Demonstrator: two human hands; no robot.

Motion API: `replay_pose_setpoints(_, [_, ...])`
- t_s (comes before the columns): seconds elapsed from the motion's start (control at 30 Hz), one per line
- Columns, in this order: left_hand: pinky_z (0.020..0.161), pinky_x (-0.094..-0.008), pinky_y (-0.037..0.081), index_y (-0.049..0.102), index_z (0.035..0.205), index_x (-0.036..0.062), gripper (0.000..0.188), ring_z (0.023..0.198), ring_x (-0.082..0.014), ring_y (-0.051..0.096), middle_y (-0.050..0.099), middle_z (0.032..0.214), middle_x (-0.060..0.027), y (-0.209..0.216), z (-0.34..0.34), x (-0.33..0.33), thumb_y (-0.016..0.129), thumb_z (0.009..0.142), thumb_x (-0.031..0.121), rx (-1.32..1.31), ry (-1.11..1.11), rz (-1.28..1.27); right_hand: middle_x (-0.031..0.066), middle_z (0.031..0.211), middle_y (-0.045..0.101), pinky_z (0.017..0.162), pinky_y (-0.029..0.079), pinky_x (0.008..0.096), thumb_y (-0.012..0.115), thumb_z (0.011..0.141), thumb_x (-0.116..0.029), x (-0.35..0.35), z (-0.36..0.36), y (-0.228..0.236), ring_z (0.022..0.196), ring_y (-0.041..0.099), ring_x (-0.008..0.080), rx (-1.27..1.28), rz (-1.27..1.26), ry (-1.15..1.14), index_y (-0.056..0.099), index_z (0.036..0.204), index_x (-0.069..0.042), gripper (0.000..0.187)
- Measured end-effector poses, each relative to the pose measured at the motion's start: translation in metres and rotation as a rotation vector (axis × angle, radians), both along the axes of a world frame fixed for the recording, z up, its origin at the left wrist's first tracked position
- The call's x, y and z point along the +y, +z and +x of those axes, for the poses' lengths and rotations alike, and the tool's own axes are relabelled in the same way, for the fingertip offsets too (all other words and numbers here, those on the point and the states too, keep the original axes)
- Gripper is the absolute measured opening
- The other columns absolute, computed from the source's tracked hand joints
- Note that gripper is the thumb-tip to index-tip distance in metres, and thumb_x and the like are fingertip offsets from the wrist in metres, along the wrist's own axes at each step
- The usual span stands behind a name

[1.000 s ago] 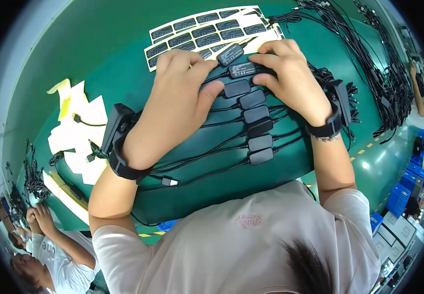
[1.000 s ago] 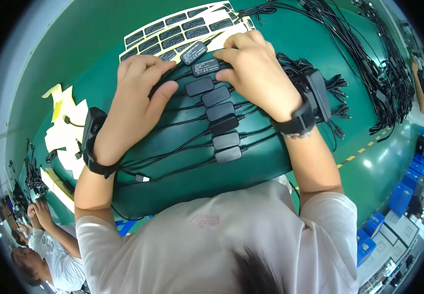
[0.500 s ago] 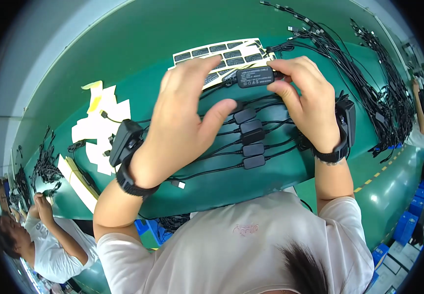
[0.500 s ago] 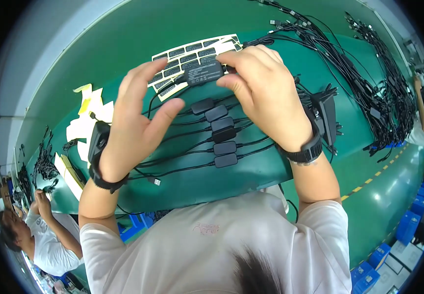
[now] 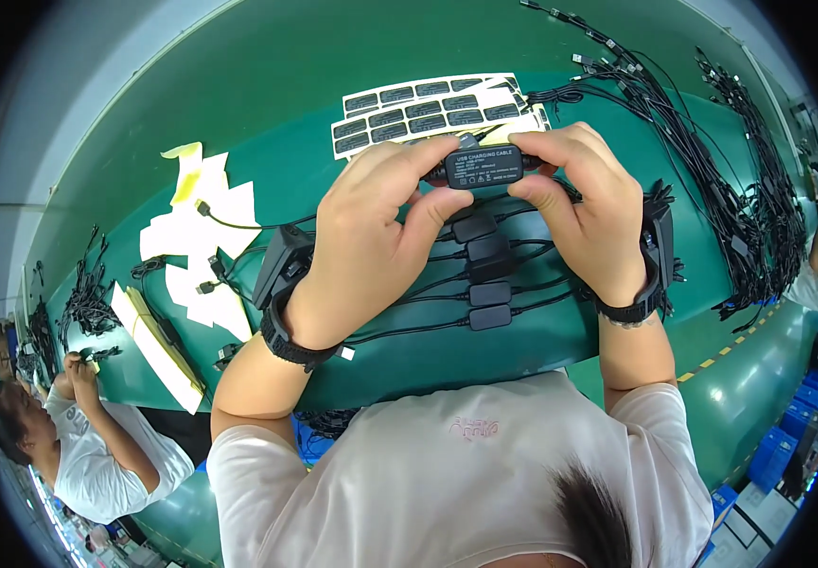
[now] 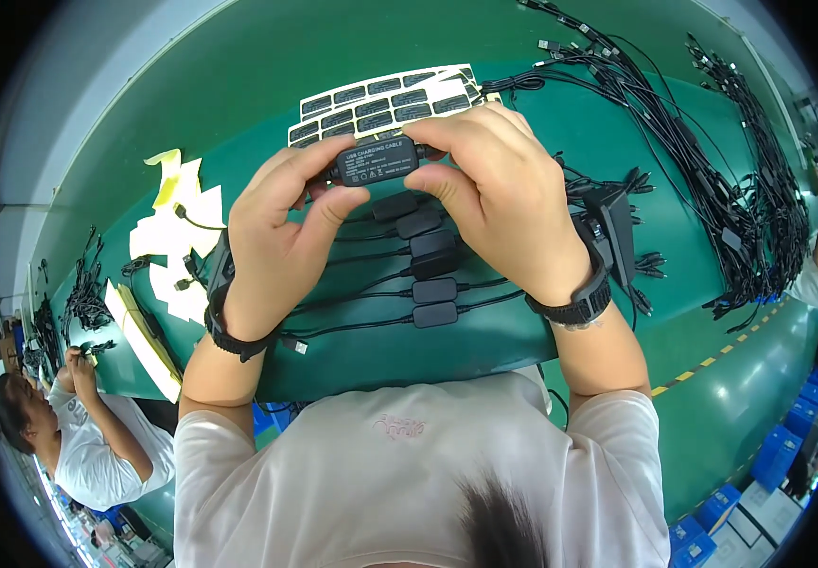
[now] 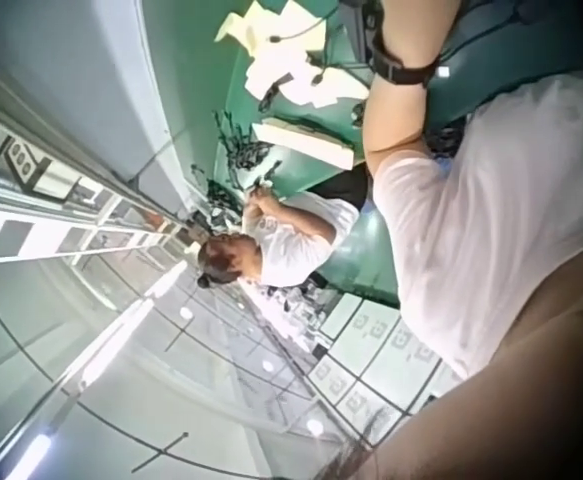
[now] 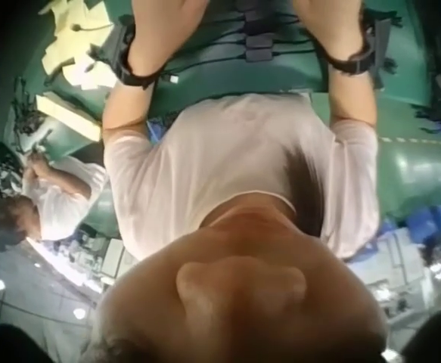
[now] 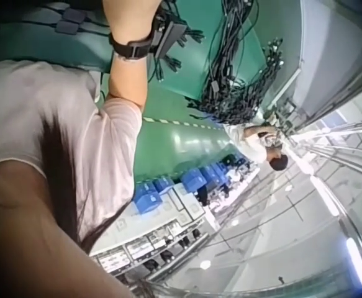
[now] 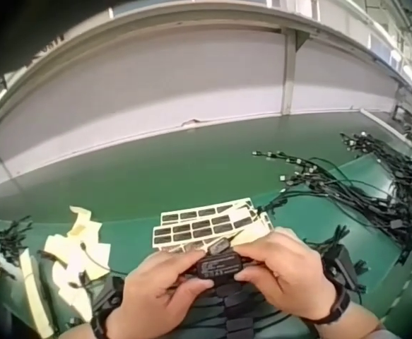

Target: The person peels a label from a sheet, presses it onto the plastic housing of a charging cable, and repeats this process for several cables. After labeling the cables, the person gathers them together and places the bundle into a blue bin.

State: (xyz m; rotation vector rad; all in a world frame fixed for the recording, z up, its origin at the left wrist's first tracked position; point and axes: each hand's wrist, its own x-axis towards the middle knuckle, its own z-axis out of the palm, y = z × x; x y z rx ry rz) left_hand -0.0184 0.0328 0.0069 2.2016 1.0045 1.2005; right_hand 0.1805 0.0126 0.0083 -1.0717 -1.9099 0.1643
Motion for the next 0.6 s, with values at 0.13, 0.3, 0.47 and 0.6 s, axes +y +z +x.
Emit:
replay_pose_setpoints(0.13, [0.061, -0.0298, 0.046, 0.063, 0.102, 0.0028, 0.033, 0.072, -0.0219, 0.058, 0.062, 0.084, -0.0099, -0.005, -0.001, 0.002, 0.074, 0.072, 0.011, 0.007, 0.009, 0.003, 0.0109, 0.087, 0.062, 0.063, 0.048, 0.0273, 0.071, 0.07, -0.001, 0.001, -0.001, -0.002, 0.074, 0.057, 0.0216, -0.004, -0.011, -0.004, 0.062, 0.099, 0.001, 0.031])
replay_pose_setpoints(0.3, [0.061, -0.0301, 0.047, 0.064, 0.102, 0.0033, 0.033, 0.071, -0.0224, 0.058, 0.063, 0.085, -0.0092, -0.005, 0.0, 0.002, 0.074, 0.072, 0.011, -0.004, 0.006, -0.031, 0.0096, 0.091, 0.063, 0.067, 0.048, 0.0267, 0.071, 0.071, 0.001, 0.001, 0.001, -0.005, 0.079, 0.059, 0.0193, 0.007, -0.063, 0.006, 0.061, 0.1, 0.001, 0.031])
replay_pose_setpoints(0.47, [0.061, -0.0229, 0.043, 0.064, 0.108, 0.0036, 0.036, 0.068, -0.0124, 0.053, 0.059, 0.082, -0.0057, -0.012, 0.0, 0.002, 0.073, 0.074, 0.009, 0.004, -0.004, -0.013, 0.0057, 0.084, 0.065, 0.067, 0.05, 0.0283, 0.077, 0.069, -0.011, 0.001, -0.005, -0.012, 0.075, 0.061, 0.0182, 0.345, -0.22, 0.065, 0.063, 0.093, -0.004, 0.028])
replay_pose_setpoints(0.6, [0.059, -0.0283, 0.047, 0.064, 0.101, 0.0025, 0.034, 0.067, -0.0215, 0.057, 0.063, 0.084, -0.0097, -0.016, 0.006, -0.002, 0.075, 0.071, 0.011, -0.036, -0.01, 0.031, 0.005, 0.094, 0.062, 0.076, 0.048, 0.0244, 0.069, 0.076, 0.003, -0.004, -0.013, -0.013, 0.084, 0.059, 0.0117, 0.293, -0.306, -0.035, 0.059, 0.099, 0.003, 0.025])
